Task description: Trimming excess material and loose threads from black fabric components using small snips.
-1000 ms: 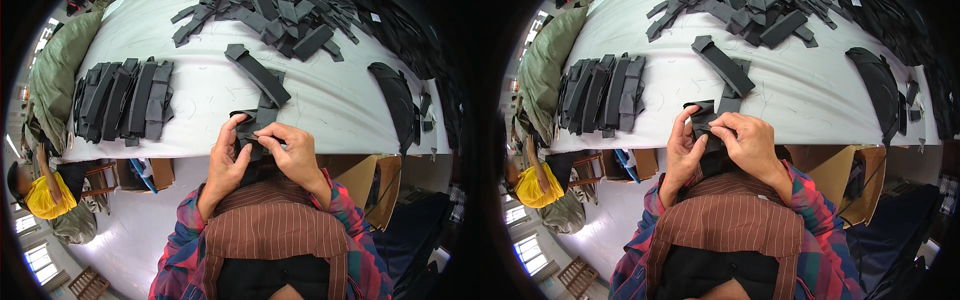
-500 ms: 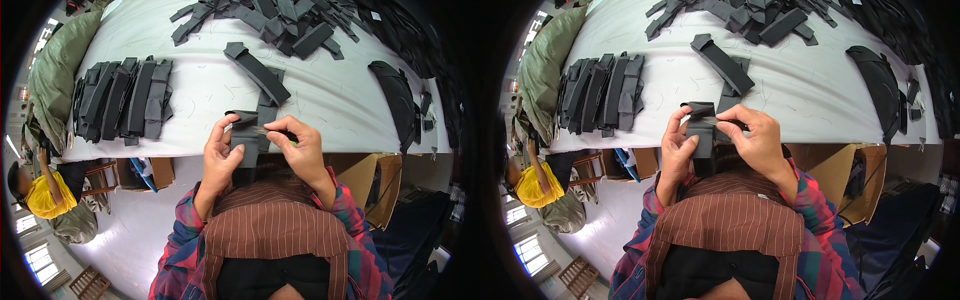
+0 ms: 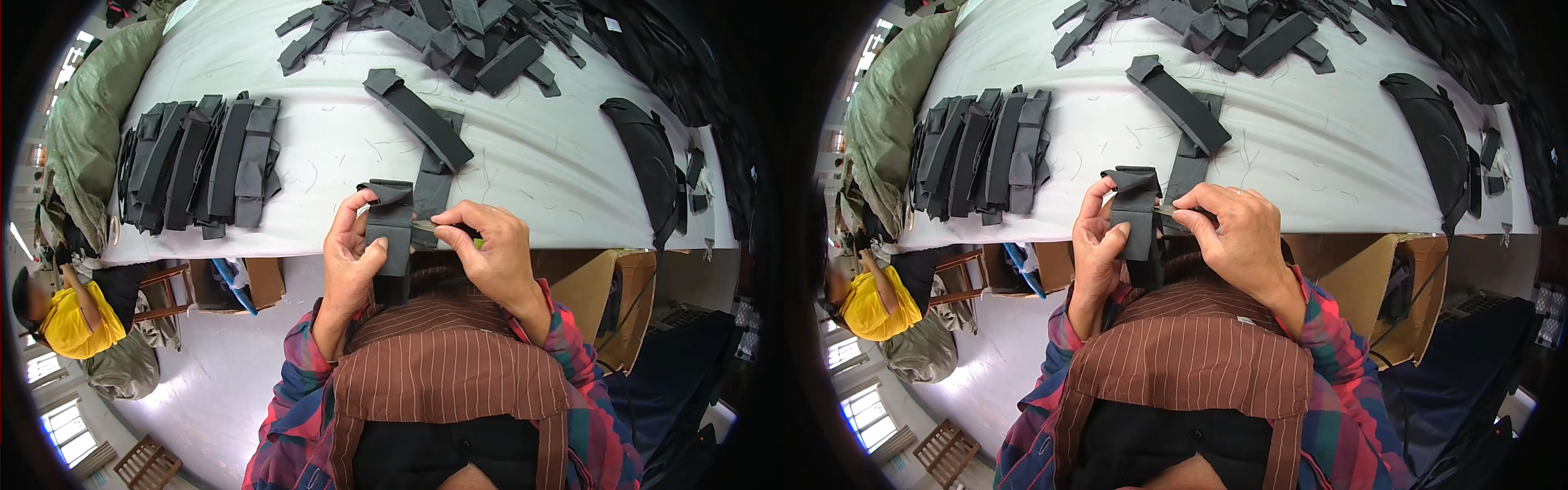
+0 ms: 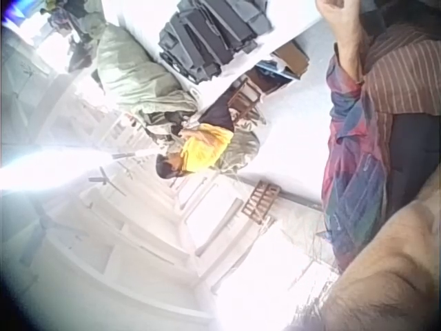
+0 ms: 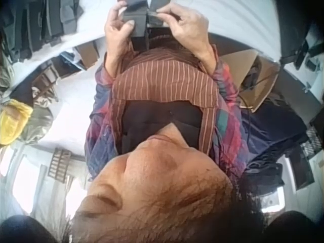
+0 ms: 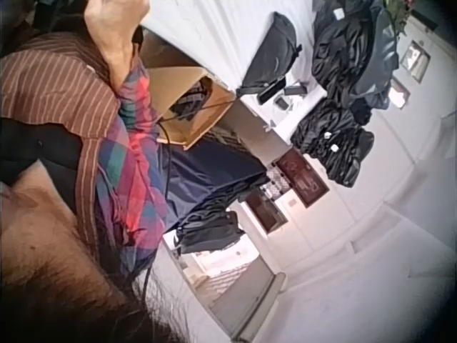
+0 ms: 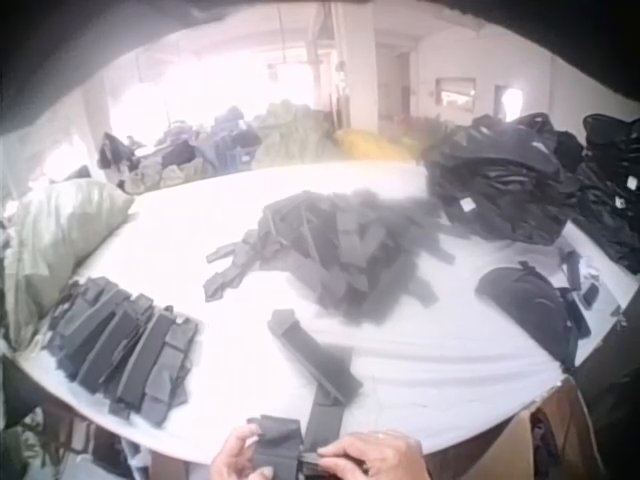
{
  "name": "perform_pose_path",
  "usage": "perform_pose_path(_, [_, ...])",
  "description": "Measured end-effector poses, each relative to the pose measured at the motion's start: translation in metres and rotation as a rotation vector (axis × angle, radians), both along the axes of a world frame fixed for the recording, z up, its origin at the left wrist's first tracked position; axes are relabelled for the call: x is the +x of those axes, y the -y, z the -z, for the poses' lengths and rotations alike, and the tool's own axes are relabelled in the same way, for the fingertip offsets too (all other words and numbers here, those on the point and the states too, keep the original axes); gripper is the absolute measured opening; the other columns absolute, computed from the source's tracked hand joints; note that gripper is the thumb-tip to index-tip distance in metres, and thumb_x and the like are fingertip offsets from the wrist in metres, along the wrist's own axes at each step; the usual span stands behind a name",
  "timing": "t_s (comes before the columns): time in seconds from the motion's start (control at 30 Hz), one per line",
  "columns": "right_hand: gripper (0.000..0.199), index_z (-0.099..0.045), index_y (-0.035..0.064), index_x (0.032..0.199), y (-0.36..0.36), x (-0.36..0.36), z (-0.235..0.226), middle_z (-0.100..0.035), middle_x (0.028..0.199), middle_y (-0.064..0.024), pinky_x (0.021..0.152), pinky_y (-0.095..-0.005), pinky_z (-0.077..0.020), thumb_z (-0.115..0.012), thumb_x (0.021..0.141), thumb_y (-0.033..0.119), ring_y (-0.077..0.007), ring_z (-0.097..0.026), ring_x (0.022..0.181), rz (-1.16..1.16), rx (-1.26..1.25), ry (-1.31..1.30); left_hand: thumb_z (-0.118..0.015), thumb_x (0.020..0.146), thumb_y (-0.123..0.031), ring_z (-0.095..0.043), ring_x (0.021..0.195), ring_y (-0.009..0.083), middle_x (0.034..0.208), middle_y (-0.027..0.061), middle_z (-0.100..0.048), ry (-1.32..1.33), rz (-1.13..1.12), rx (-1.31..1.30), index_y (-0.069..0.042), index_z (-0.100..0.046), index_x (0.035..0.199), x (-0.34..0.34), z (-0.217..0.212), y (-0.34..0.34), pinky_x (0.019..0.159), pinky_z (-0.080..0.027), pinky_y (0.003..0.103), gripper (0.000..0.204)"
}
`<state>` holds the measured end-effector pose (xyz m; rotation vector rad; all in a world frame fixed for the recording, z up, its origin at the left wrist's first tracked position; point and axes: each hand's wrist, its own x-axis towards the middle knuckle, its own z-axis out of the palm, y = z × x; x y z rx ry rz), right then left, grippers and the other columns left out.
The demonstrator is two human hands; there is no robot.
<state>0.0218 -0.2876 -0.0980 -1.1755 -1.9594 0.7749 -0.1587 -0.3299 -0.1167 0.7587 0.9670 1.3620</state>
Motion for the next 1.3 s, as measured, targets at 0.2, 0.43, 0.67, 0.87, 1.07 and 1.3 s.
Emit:
perform_pose_path(0.2, [0.008, -0.064, 0.0092, 0.079, 0.000, 0.000, 0.002, -0.062, 0.067, -0.0028, 0.056, -0.0339, -0.0376, -0.069, 0.078, 0.016, -0.0216, -0.058, 0.059, 0.001, 0.033, 0.023, -0.042, 0.077, 0.013, -0.063, 0.098, 0.0185, 0.115, 0.0181, -0.058, -0.044, -0.009, 0.019, 0.001, -0.036, 0.129, 0.001, 0.001, 0.000, 0.082, -0.054, 0.028, 0.053])
perform_pose_path(0.43, [0.009, -0.064, 0.0095, 0.079, -0.001, -0.001, 0.001, -0.062, 0.067, -0.0027, 0.056, -0.0343, -0.0367, -0.069, 0.077, 0.016, -0.0221, -0.056, 0.060, -0.005, 0.059, 0.020, -0.042, 0.077, 0.013, -0.062, 0.099, 0.0185, 0.116, 0.0172, -0.057, -0.057, -0.012, 0.016, 0.001, -0.036, 0.129, 0.002, 0.001, 0.000, 0.083, -0.053, 0.028, 0.054])
perform_pose_path(0.67, [0.010, -0.066, 0.0043, 0.086, 0.002, 0.004, 0.011, -0.062, 0.073, 0.0012, 0.062, -0.0231, -0.0388, -0.068, 0.084, 0.013, -0.0067, -0.053, 0.064, -0.145, -0.409, -0.602, -0.042, 0.079, 0.006, -0.065, 0.095, 0.0262, 0.115, 0.0244, -0.057, -0.060, -0.008, 0.006, 0.000, -0.031, 0.134, 0.000, 0.003, 0.000, 0.081, -0.056, 0.036, 0.056])
perform_pose_path(0.87, [0.027, -0.061, 0.0044, 0.106, -0.006, 0.009, 0.007, -0.043, 0.073, 0.0064, 0.060, -0.0192, -0.0337, -0.071, 0.082, 0.012, -0.0043, -0.036, 0.065, -0.114, -0.387, -0.566, -0.045, 0.079, 0.002, -0.066, 0.085, 0.0256, 0.112, 0.0252, -0.058, 0.039, 0.025, -0.040, -0.002, -0.029, 0.136, 0.000, -0.002, 0.002, 0.076, -0.056, 0.035, 0.059])
perform_pose_path(1.07, [0.014, -0.066, 0.0103, 0.091, -0.021, -0.016, 0.009, -0.062, 0.069, -0.0047, 0.052, -0.0243, -0.0382, -0.071, 0.078, 0.010, -0.0106, -0.052, 0.056, -0.067, 0.319, -0.060, -0.046, 0.079, 0.008, -0.056, 0.097, 0.0134, 0.114, 0.0158, -0.056, -0.142, 0.117, 0.091, -0.006, -0.016, 0.144, 0.010, -0.018, 0.006, 0.083, -0.045, 0.023, 0.073])
perform_pose_path(1.3, [0.006, -0.060, 0.0026, 0.082, -0.033, -0.016, -0.013, -0.053, 0.072, 0.0066, 0.057, -0.0192, -0.0337, -0.062, 0.087, 0.007, -0.0026, -0.042, 0.064, 0.011, -0.412, -0.759, -0.057, 0.073, 0.005, -0.055, 0.088, 0.0129, 0.097, 0.0092, -0.060, -0.353, 0.170, 0.117, -0.007, -0.017, 0.148, 0.005, -0.033, 0.013, 0.091, -0.039, 0.030, 0.085])
